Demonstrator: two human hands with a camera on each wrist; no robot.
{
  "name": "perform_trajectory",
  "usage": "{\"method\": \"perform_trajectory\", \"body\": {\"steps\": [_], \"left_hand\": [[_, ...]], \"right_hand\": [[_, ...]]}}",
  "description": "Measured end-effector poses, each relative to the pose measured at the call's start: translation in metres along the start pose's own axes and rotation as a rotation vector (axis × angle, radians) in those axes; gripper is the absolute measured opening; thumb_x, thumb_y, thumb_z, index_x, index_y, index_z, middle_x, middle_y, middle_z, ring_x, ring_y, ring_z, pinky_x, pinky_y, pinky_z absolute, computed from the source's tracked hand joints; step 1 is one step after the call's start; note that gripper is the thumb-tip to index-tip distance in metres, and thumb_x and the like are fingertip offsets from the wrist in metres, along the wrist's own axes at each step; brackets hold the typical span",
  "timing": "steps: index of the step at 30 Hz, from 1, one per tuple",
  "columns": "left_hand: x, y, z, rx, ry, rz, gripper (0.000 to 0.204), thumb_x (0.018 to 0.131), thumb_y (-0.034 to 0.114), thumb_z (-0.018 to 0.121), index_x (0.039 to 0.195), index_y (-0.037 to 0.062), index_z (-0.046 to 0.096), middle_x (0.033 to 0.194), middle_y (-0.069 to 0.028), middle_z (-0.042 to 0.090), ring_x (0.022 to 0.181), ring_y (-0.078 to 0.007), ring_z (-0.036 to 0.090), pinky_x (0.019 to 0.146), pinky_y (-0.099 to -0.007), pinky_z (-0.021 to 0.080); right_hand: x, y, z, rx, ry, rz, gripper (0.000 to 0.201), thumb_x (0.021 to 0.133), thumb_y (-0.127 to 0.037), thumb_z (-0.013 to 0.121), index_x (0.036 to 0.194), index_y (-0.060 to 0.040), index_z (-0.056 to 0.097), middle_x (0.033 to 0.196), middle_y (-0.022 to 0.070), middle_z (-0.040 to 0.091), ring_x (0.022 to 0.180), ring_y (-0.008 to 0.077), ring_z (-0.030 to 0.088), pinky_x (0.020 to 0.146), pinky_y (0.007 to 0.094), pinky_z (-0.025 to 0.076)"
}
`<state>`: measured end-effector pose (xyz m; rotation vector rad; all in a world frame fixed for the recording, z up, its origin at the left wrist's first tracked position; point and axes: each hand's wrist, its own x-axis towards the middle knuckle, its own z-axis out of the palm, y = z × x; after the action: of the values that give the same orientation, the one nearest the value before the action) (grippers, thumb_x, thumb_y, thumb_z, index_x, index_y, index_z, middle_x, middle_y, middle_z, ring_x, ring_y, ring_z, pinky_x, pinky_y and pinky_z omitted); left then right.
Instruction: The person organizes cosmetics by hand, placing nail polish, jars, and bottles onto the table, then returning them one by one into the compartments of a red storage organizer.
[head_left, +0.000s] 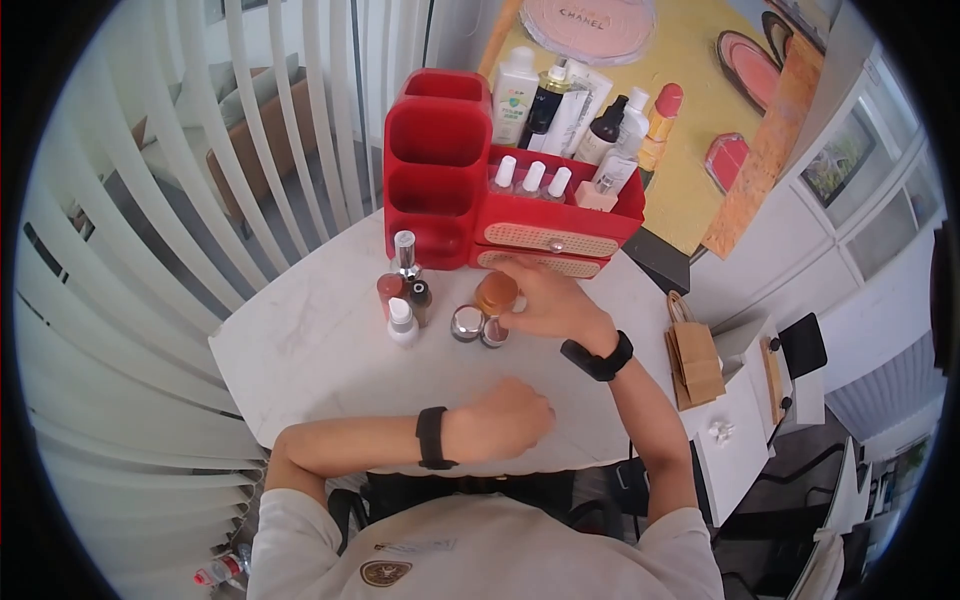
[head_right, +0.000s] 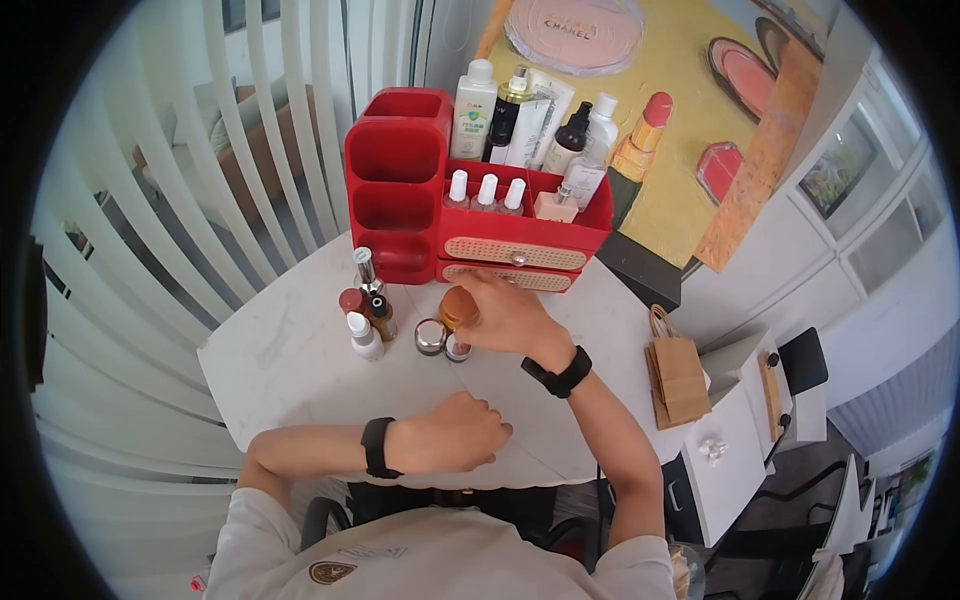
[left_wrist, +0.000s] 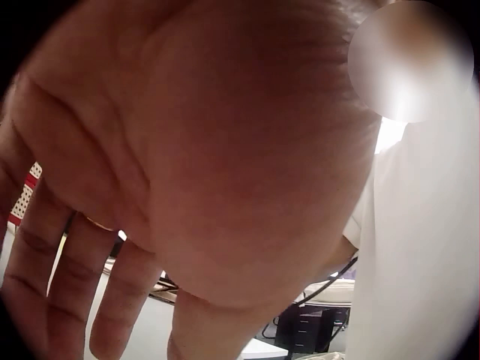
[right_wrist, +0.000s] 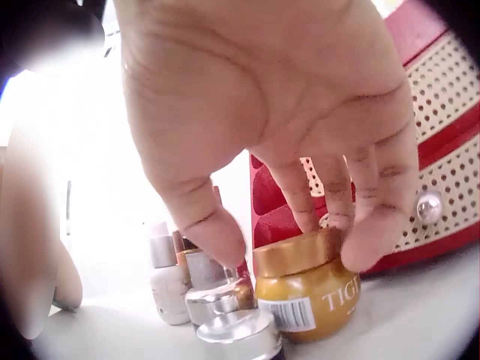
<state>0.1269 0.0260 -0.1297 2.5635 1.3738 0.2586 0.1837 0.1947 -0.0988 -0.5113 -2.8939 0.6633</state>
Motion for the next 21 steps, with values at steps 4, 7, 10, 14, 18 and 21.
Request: {"method": "perform_trajectory", "body": {"steps": [4,7,10,14,18,21], "left_hand": [[0.003,0.005,0.008,-0.007,-0.003,0.06,0.026,0.08,0.022,0.076,0.084,-0.0003,0.065,0.076,-0.014,0.067,0.078,-0.0309,0.068,0.065,-0.0408,0.053],[-0.001,0.007,0.01,-0.021,0.01,0.086,0.025,0.079,0.021,0.076,0.084,-0.0007,0.064,0.077,-0.0142,0.066,0.078,-0.0309,0.068,0.066,-0.0405,0.054],[-0.003,0.006,0.013,-0.008,-0.014,0.073,0.026,0.079,0.022,0.076,0.084,-0.0006,0.064,0.077,-0.0143,0.066,0.078,-0.0309,0.068,0.066,-0.0398,0.054],[0.0,0.005,0.013,-0.007,-0.046,0.04,0.026,0.079,0.022,0.076,0.084,-0.0006,0.064,0.076,-0.0145,0.066,0.078,-0.0306,0.068,0.066,-0.0396,0.054],[-0.003,0.005,0.008,0.012,-0.034,-0.014,0.026,0.078,0.023,0.076,0.086,-0.0001,0.067,0.078,-0.0144,0.067,0.079,-0.0306,0.069,0.066,-0.0387,0.054],[-0.009,-0.002,-0.004,0.083,0.018,-0.107,0.019,0.077,0.018,0.074,0.085,0.0012,0.069,0.079,-0.0138,0.068,0.079,-0.0298,0.07,0.066,-0.0377,0.054]], "right_hand": [[-0.003,-0.008,0.007,-0.018,-0.001,-0.205,0.073,0.069,-0.021,0.078,0.137,-0.0141,0.051,0.144,0.0222,0.041,0.127,0.0442,0.046,0.1,0.0469,0.046],[0.0,-0.01,0.015,-0.131,-0.125,-0.25,0.073,0.064,-0.011,0.08,0.133,-0.0156,0.055,0.144,0.0178,0.037,0.134,0.0423,0.036,0.109,0.0453,0.038],[0.006,-0.009,0.013,-0.118,-0.231,-0.24,0.075,0.061,-0.005,0.081,0.13,-0.0181,0.057,0.145,0.0165,0.036,0.135,0.0428,0.033,0.11,0.0459,0.036],[0.011,-0.009,0.012,-0.161,-0.286,-0.298,0.075,0.059,-0.003,0.082,0.129,-0.0168,0.058,0.147,0.0155,0.033,0.136,0.0408,0.032,0.112,0.0445,0.035],[0.015,-0.007,0.014,-0.141,-0.285,-0.343,0.08,0.059,-0.002,0.082,0.132,-0.0163,0.055,0.149,0.0145,0.032,0.137,0.038,0.031,0.111,0.0435,0.036],[0.01,-0.005,0.01,-0.065,-0.248,-0.328,0.083,0.061,-0.003,0.083,0.136,-0.0148,0.052,0.149,0.0153,0.033,0.136,0.0366,0.035,0.11,0.0421,0.037]]}}
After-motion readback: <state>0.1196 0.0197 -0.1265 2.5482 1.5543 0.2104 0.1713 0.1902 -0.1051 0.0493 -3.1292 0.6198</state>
